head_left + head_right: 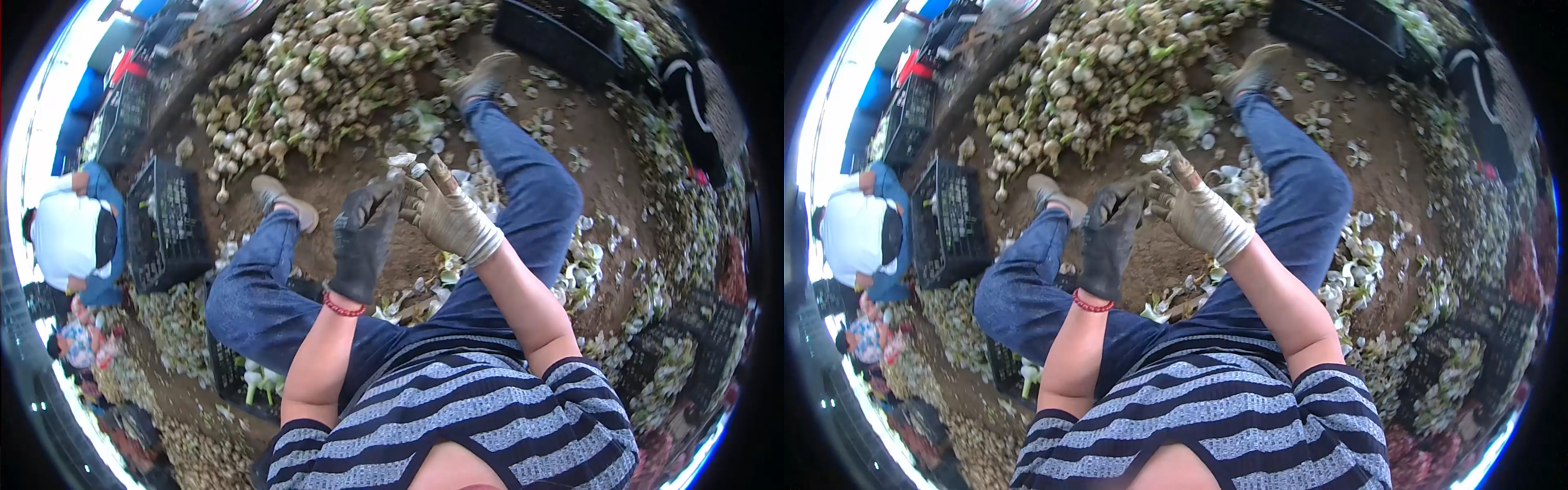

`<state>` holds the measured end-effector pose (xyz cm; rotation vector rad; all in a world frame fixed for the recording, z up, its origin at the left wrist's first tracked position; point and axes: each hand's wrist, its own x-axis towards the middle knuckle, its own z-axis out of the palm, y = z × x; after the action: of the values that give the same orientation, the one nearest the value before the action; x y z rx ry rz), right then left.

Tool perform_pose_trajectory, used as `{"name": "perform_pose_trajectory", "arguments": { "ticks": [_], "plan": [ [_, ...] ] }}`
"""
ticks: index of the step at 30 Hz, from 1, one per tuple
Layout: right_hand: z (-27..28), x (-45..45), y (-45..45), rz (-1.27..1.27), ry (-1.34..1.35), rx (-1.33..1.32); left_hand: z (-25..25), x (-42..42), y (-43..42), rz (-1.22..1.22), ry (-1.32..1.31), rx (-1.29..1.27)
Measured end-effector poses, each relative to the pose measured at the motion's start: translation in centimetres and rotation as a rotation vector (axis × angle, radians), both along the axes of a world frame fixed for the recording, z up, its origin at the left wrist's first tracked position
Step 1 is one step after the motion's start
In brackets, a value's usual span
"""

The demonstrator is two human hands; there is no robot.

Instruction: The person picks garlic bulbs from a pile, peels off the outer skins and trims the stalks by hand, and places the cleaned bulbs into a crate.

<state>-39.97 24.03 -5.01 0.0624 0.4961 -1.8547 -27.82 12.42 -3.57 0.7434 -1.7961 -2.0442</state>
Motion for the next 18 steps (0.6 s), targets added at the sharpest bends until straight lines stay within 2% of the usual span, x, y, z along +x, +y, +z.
{"name": "perform_pose_trajectory", "arguments": {
  "ticks": [2,3,5,8,10,15,17,18],
  "plan": [
    [-0.8,1.3,-2.6,-0.029,-0.12,0.255,1.7,-0.7,-0.9,0.034,0.042,-0.036],
    [0.6,1.7,-2.9,0.063,-0.075,0.172,1.8,-0.7,-1.8,-0.012,-0.134,0.201],
    [0.4,2.1,-3.2,0.123,-0.219,0.088,0.5,-1.0,-2.3,0.026,-0.079,0.154],
    [-0.5,3.3,-3.4,0.141,-0.418,0.066,0.5,0.0,-2.6,-0.02,-0.055,0.237],
    [-0.6,3.9,-3.4,0.136,-0.465,0.071,0.9,0.4,-2.6,-0.083,-0.046,0.154],
    [0.6,5.6,-3.3,0.114,-0.424,0.092,2.2,1.5,-2.3,-0.081,0.004,0.17],
    [0.4,5.9,-3.1,0.07,-0.54,0.025,2.5,2.0,-2.1,-0.081,0.027,0.155],
    [0.0,6.5,-3.1,0.068,-0.528,0.021,2.2,2.3,-2.1,-0.077,0.038,0.064]
  ]
}}
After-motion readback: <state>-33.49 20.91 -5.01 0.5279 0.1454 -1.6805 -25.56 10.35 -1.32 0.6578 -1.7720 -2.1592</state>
